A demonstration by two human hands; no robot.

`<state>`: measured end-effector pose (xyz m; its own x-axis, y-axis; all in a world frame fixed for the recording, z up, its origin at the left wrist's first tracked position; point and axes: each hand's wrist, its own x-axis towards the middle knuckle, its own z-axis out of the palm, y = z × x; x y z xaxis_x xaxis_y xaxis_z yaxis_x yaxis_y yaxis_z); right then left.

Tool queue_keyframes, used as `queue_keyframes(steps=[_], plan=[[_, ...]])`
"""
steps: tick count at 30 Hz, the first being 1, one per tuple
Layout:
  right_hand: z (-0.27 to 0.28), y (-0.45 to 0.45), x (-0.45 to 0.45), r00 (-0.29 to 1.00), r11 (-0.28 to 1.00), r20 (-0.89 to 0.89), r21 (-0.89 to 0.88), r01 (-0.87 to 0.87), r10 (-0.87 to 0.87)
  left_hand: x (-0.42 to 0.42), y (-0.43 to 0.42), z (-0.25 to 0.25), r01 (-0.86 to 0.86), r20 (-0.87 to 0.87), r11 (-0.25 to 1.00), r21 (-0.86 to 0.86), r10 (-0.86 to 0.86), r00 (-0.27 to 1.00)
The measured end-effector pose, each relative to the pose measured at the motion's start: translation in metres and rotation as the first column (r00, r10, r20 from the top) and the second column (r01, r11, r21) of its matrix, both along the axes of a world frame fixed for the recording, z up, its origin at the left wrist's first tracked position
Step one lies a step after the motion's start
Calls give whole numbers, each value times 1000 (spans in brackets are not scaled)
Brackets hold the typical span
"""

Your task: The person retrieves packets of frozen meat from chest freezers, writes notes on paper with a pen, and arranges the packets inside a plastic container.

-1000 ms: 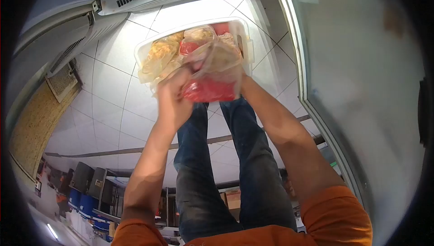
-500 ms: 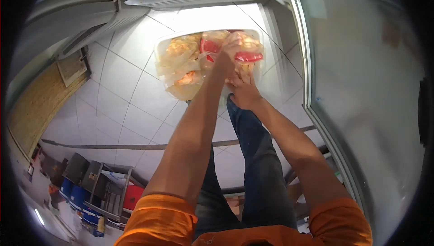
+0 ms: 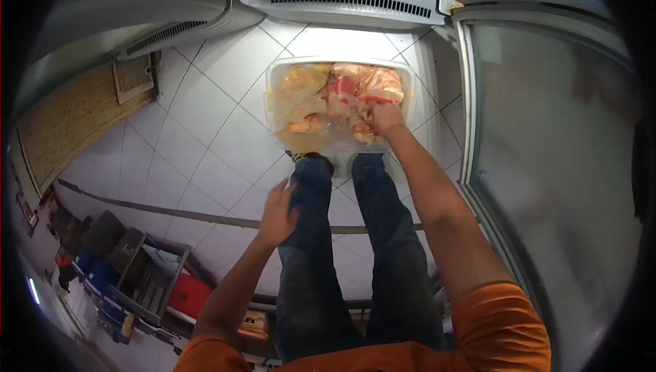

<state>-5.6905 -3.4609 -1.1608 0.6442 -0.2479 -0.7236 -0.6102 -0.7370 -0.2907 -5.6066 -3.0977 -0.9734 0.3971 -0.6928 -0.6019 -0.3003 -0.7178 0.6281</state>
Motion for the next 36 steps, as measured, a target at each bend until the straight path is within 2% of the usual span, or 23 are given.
queue_keyframes(steps=[2, 5, 6, 7, 8, 9, 11, 13, 15, 18, 19, 21, 23, 24, 25, 26, 27, 29, 30, 31, 33, 35, 36], plan=[[-7, 8, 0, 992, 996, -105, 39, 80, -76, -17, 77, 30, 29, -16, 988, 152, -27, 1000], [5, 18, -37, 910, 977, 402, -211, -16, 101, -68, 199, 106, 151, -61, 921, 360, -139, 988], [24, 16, -42, 947, 990, 310, -133, -47, 86, -92, 235, 142, 207, -215, 826, 524, -106, 971], [52, 15, -47, 974, 996, 212, -52, -69, 79, -127, 281, 182, 225, -162, 850, 477, -166, 973], [102, 14, -49, 993, 998, 117, 48, -38, 32, -143, 316, 222, 356, -460, 794, 492, -109, 881], [156, 14, -52, 1000, 990, 26, 143, 2, -6, -194, 363, 257, 528, -490, 622, 578, -253, 834], [206, 22, -100, 999, 985, -25, 172, -22, 27, -253, 424, 318, 389, -554, 635, 667, 74, 829], [251, 27, -144, 948, 963, -281, 260, -74, 148, -244, 420, 344, 225, -457, 607, 762, 258, 851], [278, 30, -194, 951, 958, -194, 206, -199, 239, -226, 420, 334, 39, -336, 629, 776, 360, 871], [377, 34, -185, 936, 963, -302, 245, -110, 184, -209, 435, 317, -198, -204, 645, 738, 493, 846], [389, 36, -189, 960, 969, -207, 198, -147, 188, -206, 444, 311, -270, -170, 647, 713, 534, 828], [347, 34, -213, 969, 969, -52, 69, -238, 242, -206, 472, 301, -393, -113, 639, 661, 603, 790], [313, 31, -205, 690, 700, -149, 26, -714, 709, -211, 502, 288, -489, -67, 627, 607, 653, 754], [291, 26, -214, 672, 669, -21, 123, -733, 740, -220, 519, 283, -519, -44, 629, 578, 660, 750], [324, 44, -199, 647, 618, 104, 217, -756, 755, -226, 536, 271, -541, -6, 652, 532, 642, 767], [347, 73, -178, 872, 871, -263, 395, -293, 413, -224, 552, 257, -551, 66, 688, 473, 596, 800], [419, 118, -134, 835, 938, -545, 244, 248, -79, -217, 568, 236, -564, 176, 716, 412, 545, 820], [426, 151, -91, 869, 930, -412, 345, -128, 273, -127, 573, 231, -709, 379, 640, 296, 603, 702], [433, 169, -68, 869, 916, -374, 356, -187, 323, -62, 566, 248, -754, 337, 592, 284, 674, 657], [439, 186, -46, 866, 899, -335, 362, -245, 371, -14, 559, 258, -871, 304, 485, 75, 821, 483], [477, 230, 26, 923, 937, -312, 329, -120, 227, 83, 533, 310, -853, 277, 475, -217, 868, 413], [463, 247, 83, 936, 813, -310, 495, 307, -165, 165, 524, 310, -812, 118, 396, -429, 916, 384], [465, 265, 121, 927, 809, -290, 468, 354, -238, 201, 518, 326, -788, 98, 414, -456, 903, 418]])
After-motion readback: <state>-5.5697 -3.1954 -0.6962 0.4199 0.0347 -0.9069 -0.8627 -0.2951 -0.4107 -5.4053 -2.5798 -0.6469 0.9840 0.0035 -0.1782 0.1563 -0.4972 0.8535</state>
